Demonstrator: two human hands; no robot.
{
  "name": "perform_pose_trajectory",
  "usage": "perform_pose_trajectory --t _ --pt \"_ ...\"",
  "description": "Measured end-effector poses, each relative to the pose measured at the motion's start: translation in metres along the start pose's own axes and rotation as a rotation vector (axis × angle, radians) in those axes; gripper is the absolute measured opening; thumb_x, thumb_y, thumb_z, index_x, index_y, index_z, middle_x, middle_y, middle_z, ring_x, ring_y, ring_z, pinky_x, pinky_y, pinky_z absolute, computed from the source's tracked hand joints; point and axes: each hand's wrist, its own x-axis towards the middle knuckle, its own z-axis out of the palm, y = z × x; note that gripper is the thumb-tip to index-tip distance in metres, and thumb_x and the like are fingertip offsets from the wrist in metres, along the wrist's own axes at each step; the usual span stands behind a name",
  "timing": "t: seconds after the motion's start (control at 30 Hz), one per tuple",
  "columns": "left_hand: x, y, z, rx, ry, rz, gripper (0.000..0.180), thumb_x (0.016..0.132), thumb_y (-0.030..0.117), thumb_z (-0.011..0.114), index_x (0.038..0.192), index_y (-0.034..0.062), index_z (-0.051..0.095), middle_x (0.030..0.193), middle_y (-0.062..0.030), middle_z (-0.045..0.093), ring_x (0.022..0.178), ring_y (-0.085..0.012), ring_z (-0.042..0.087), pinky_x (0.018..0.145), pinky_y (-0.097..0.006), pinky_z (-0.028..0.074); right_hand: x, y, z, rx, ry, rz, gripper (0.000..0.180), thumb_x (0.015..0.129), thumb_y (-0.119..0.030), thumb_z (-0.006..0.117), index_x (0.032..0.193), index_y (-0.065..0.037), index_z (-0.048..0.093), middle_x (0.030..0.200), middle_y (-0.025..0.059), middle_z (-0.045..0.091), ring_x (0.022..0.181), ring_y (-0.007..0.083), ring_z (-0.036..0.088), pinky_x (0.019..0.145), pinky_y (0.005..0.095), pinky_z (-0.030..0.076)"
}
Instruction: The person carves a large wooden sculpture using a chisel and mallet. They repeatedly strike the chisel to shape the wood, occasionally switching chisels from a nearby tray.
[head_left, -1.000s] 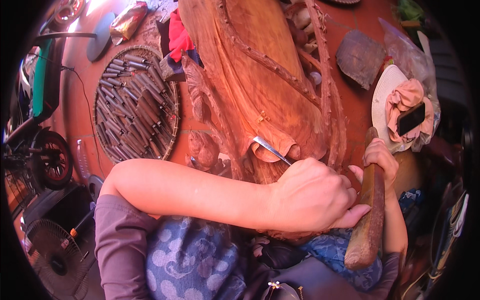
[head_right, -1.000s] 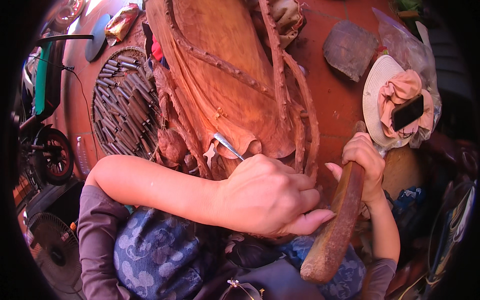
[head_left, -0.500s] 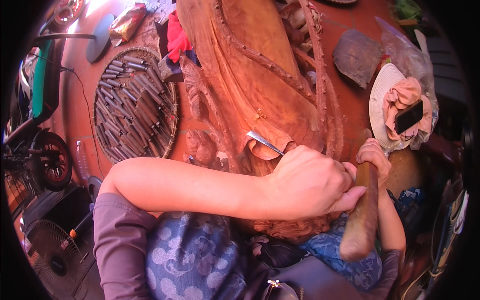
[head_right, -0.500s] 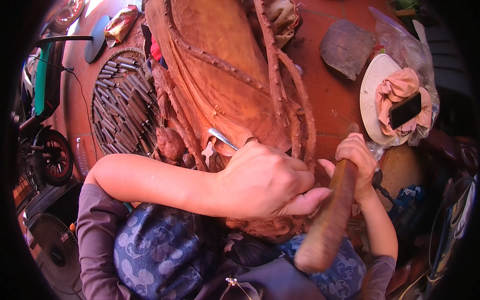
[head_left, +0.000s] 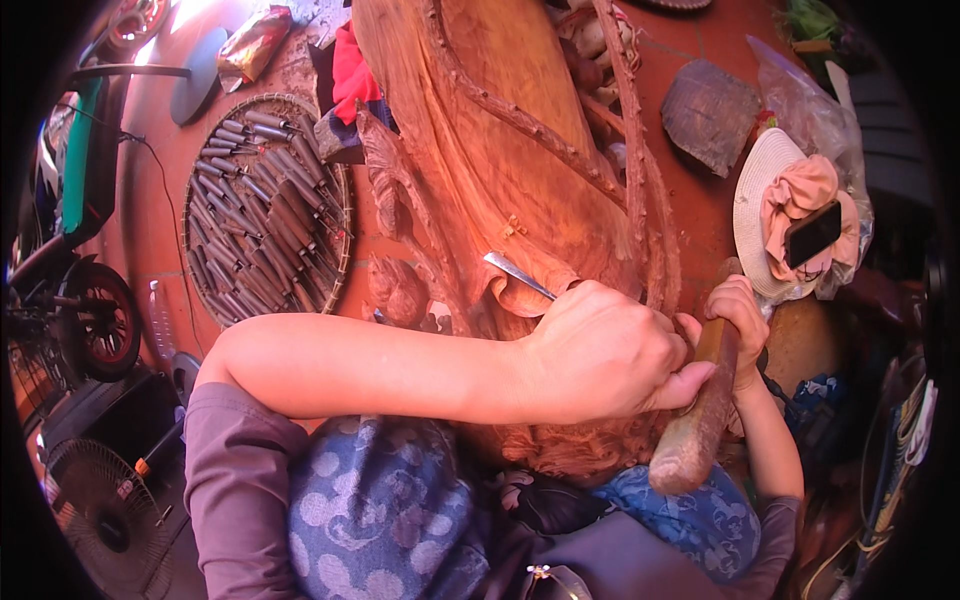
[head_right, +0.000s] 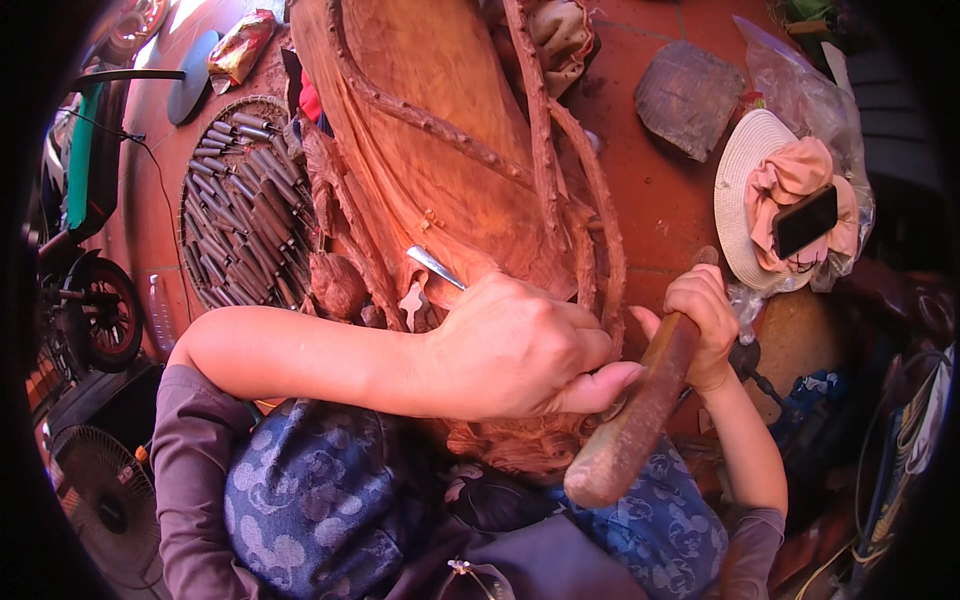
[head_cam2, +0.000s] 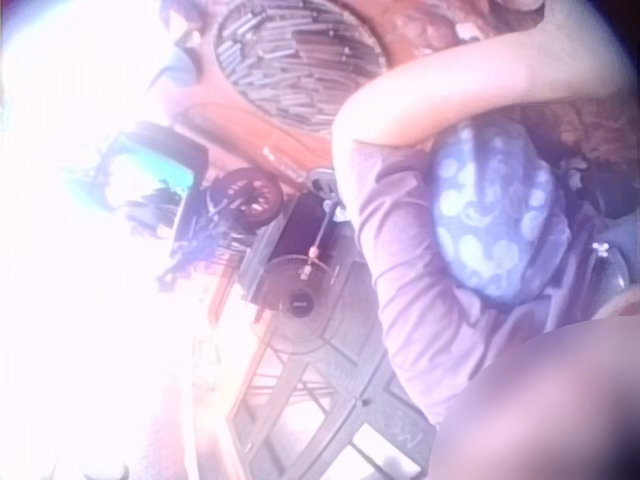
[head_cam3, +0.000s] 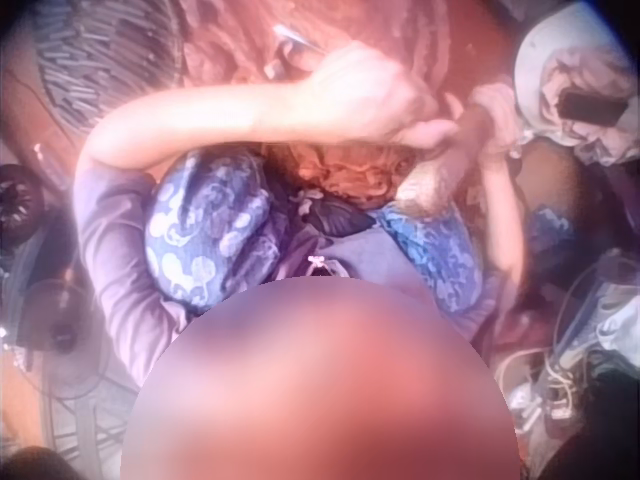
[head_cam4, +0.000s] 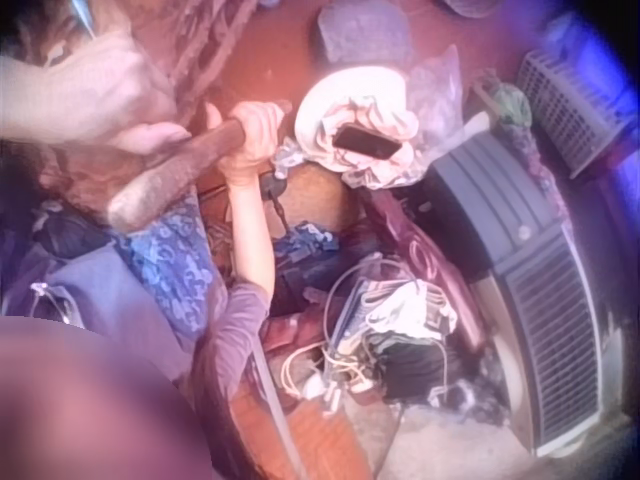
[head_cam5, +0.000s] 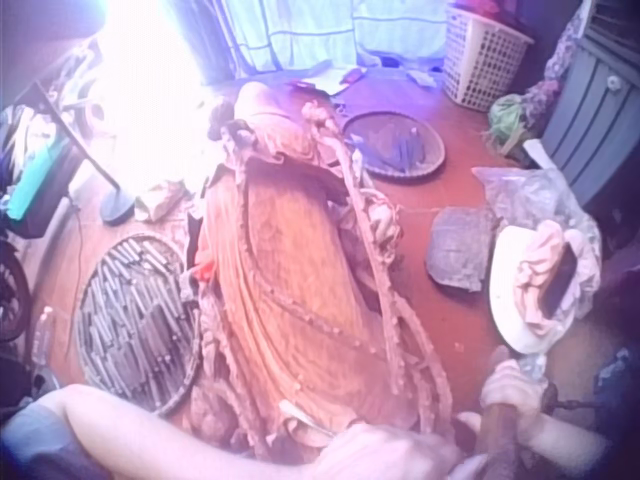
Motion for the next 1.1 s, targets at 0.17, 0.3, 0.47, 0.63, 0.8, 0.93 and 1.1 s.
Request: perform_pose_trajectory --t 0.17,0.3,0.47,0.63,0.8,0.93,1.1 --pt "-0.001 -0.001 0.0 0.025 0.011 0.002 0.041 0.096 0.04 0.058 0.076 0.0064 0.07 0.066 -0.0058 0.064 0.058 -0.0282 0.066 0.049 -0.042 0.05 -0.001 0.005 0.005 0.066 0.051 -0.012 0.04 0.065 -0.005 0.088 0.078 -0.007 0.051 0.072 0.0069 0.055 0.066 0.0257 0.055 0.069 0.0405 0.047" --pt "-0.002 -0.004 0.002 0.038 0.018 0.014 0.042 0.095 0.041 0.059 0.074 0.0065 0.07 0.065 -0.0056 0.063 0.057 -0.0282 0.065 0.048 -0.042 0.05 -0.002 0.005 0.0 0.031 0.029 -0.043 0.039 0.064 -0.003 0.087 0.079 -0.007 0.051 0.073 0.0076 0.055 0.067 0.0262 0.056 0.069 0.041 0.047" --pt "-0.004 -0.01 0.003 0.058 0.018 0.042 0.043 0.095 0.042 0.059 0.072 0.0066 0.069 0.064 -0.0059 0.062 0.057 -0.0284 0.065 0.047 -0.043 0.049 0.0 0.005 0.002 -0.064 -0.038 -0.043 0.039 0.065 -0.004 0.088 0.08 -0.006 0.052 0.074 0.0085 0.056 0.068 0.0272 0.057 0.07 0.0424 0.048" --pt "-0.005 -0.01 0.004 0.081 -0.038 0.03 0.044 0.095 0.043 0.06 0.07 0.0067 0.069 0.063 -0.0062 0.062 0.056 -0.0287 0.065 0.047 -0.043 0.049 -0.001 0.01 0.004 0.053 0.06 -0.117 0.038 0.065 -0.005 0.088 0.077 -0.006 0.053 0.075 0.009 0.056 0.069 0.0281 0.057 0.072 0.0433 0.049" --pt "-0.005 -0.012 0.004 0.083 -0.015 0.036 0.046 0.095 0.043 0.059 0.068 0.0065 0.067 0.063 -0.0066 0.061 0.056 -0.0288 0.065 0.047 -0.043 0.049 -0.001 0.011 -0.004 -0.026 0.031 -0.117 0.036 0.065 -0.003 0.088 0.078 -0.006 0.054 0.076 0.0096 0.058 0.07 0.0289 0.058 0.073 0.0438 0.049" --pt "-0.004 -0.016 0.003 0.068 -0.016 0.052 0.048 0.096 0.043 0.059 0.066 0.0057 0.065 0.063 -0.0074 0.061 0.056 -0.0299 0.064 0.047 -0.043 0.049 0.005 0.015 -0.006 -0.076 0.002 -0.118 0.036 0.066 -0.004 0.088 0.079 -0.005 0.054 0.076 0.0094 0.058 0.069 0.0287 0.058 0.072 0.0434 0.049" --pt "-0.006 -0.016 0.0 0.075 -0.033 0.059 0.049 0.095 0.043 0.059 0.064 0.0048 0.064 0.062 -0.0083 0.061 0.055 -0.0306 0.064 0.047 -0.043 0.049 0.004 0.019 -0.005 -0.048 0.047 -0.173 0.037 0.066 -0.004 0.088 0.08 -0.006 0.054 0.077 0.0091 0.058 0.07 0.0285 0.058 0.071 0.0438 0.049"
